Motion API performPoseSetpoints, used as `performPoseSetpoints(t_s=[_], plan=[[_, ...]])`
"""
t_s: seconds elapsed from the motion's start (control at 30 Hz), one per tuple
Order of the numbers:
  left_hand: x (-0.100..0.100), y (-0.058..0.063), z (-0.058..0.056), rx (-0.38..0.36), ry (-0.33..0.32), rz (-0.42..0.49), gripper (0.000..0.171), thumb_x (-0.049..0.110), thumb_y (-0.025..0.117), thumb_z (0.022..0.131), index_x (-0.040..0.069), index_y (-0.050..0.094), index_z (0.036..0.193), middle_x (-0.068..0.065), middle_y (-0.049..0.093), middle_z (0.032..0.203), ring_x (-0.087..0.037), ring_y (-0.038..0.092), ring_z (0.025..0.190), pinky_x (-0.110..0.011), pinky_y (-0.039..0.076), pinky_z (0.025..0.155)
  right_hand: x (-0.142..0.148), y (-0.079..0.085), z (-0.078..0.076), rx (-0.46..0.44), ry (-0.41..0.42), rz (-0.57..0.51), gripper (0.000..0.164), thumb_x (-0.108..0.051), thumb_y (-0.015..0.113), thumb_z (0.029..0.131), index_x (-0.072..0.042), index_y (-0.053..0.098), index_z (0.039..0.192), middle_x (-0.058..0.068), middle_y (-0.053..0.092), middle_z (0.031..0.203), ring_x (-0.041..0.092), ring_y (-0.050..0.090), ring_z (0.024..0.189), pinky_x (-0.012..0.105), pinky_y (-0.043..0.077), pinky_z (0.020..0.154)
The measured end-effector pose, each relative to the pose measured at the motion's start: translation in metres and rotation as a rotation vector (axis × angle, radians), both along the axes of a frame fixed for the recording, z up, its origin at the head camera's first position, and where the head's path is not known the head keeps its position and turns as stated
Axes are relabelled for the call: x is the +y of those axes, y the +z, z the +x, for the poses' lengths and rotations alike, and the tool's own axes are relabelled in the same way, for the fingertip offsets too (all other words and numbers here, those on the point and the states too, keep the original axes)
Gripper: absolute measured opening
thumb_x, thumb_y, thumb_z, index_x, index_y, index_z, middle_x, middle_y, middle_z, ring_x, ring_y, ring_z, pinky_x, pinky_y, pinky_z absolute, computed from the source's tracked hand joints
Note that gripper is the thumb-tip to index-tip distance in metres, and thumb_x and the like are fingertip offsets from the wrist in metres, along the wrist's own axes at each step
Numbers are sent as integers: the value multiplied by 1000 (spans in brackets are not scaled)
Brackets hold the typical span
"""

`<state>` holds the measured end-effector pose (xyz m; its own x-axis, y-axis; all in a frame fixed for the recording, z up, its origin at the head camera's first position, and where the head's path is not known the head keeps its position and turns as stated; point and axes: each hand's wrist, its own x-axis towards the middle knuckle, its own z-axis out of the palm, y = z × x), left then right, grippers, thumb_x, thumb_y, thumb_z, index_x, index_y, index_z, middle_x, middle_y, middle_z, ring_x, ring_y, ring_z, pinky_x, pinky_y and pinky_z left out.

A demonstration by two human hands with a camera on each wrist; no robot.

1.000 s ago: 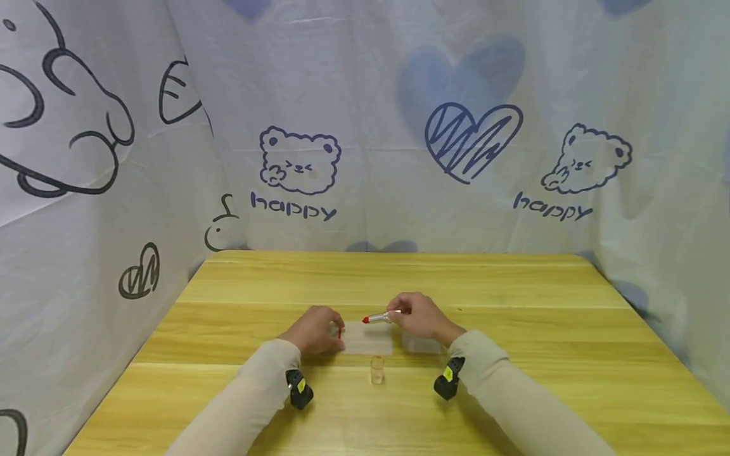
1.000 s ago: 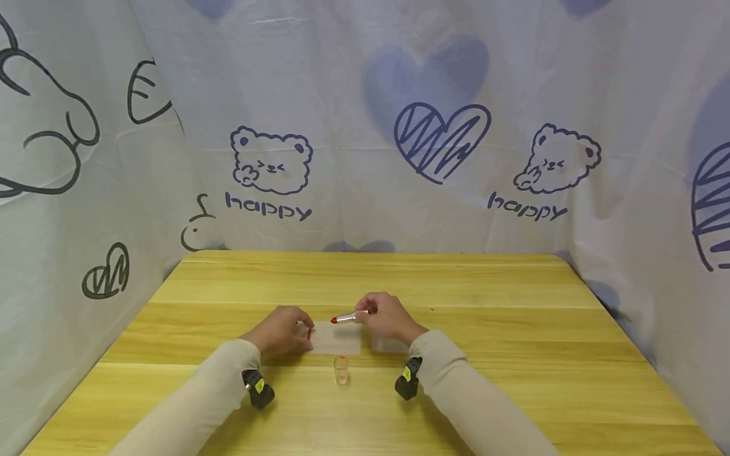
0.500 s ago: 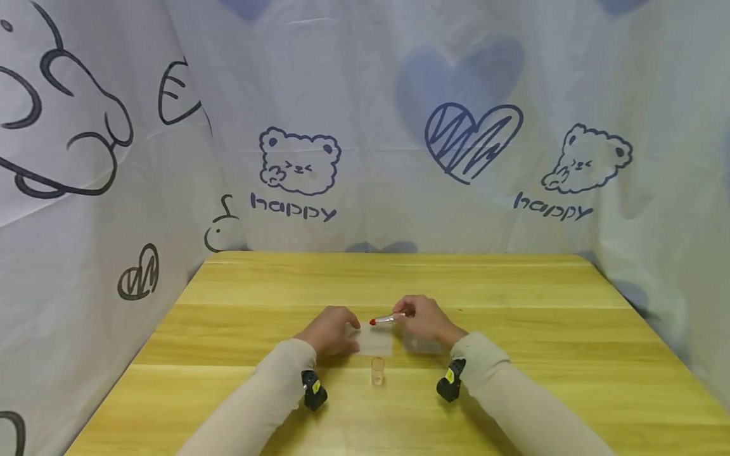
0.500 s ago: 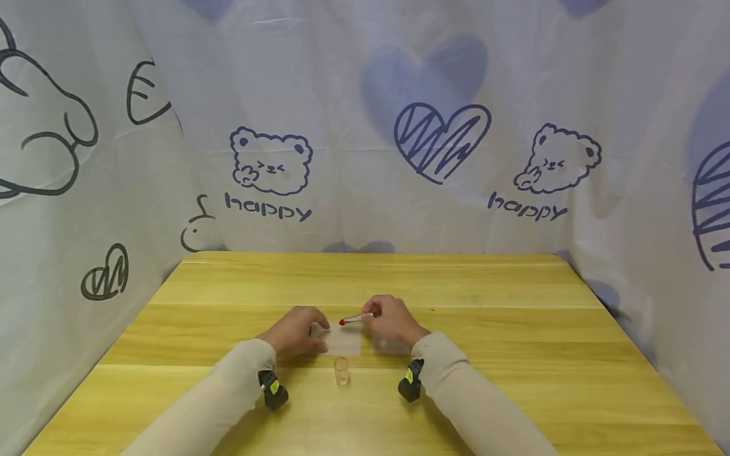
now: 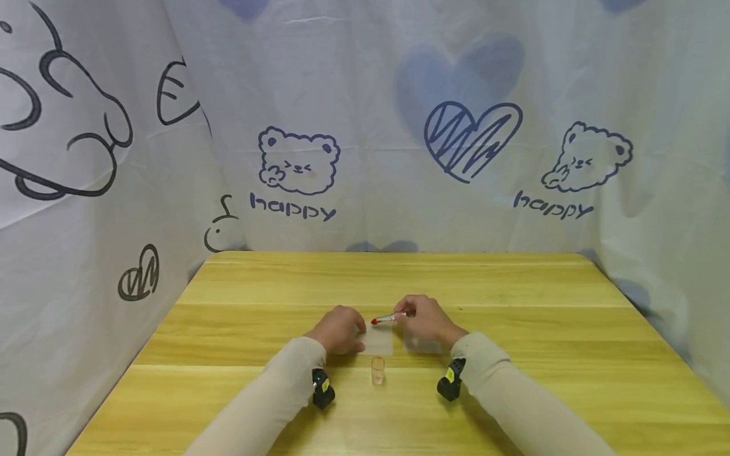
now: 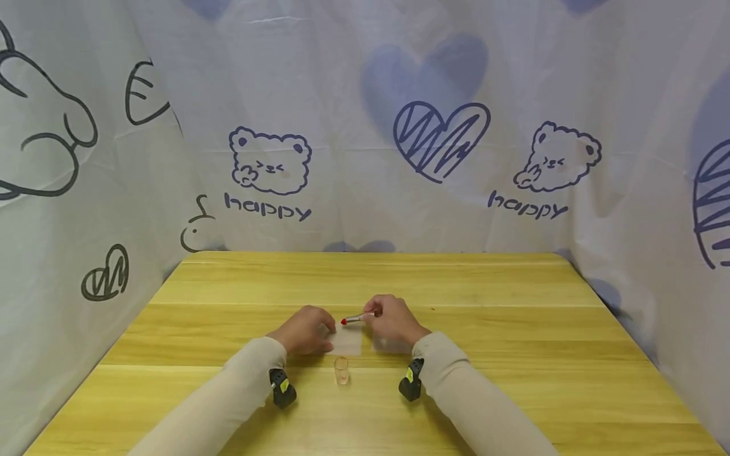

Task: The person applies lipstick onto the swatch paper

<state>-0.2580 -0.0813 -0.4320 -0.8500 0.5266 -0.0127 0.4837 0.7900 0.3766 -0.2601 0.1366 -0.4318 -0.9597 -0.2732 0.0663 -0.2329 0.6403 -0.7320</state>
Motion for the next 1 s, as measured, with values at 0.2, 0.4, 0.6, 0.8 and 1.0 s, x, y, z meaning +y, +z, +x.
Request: performPoseSetpoints(t_s=[0.2, 0.4, 0.6, 0.8, 1.0], plan=[[2, -1, 0, -1, 10, -28, 25, 20, 82, 79, 6, 75, 99, -7, 70, 103, -30, 61, 107, -41, 47, 95, 0, -2, -2, -4, 4, -1, 3, -13, 67, 91, -10, 68, 92, -2, 65, 86, 14, 56, 78, 33, 48, 72], [3, -2, 4, -9, 28, -36, 27, 21, 82, 80, 5, 74, 101, -7, 70, 104, -29, 61, 106, -42, 48, 93, -1, -7, -2, 31, 27, 40, 4, -13, 67, 91, -9, 68, 93, -1, 64, 87, 13, 57, 79, 34, 50, 74], [3, -3, 3, 0, 24, -31, 29, 22, 82, 79, 5, 74, 101, -7, 70, 105, -29, 62, 105, -41, 49, 92, -4, -8, -2, 65, 41, 62, 6, -13, 66, 91, -9, 67, 95, 0, 64, 90, 15, 59, 83, 37, 51, 77], [5, -1, 0, -9, 24, -41, 30, 23, 82, 80, 5, 74, 103, -7, 69, 108, -28, 62, 106, -41, 49, 92, -6, -6, -3, 94, 31, 83, 7, -13, 66, 92, -9, 68, 97, 0, 65, 90, 15, 60, 84, 37, 51, 78], [6, 0, 1, -6, 21, -49, 29, 23, 81, 81, 5, 74, 103, -7, 70, 108, -28, 62, 106, -41, 49, 92, -8, -4, 0, 96, 29, 94, 5, -12, 66, 92, -9, 67, 96, 0, 64, 89, 15, 60, 84, 38, 51, 78]])
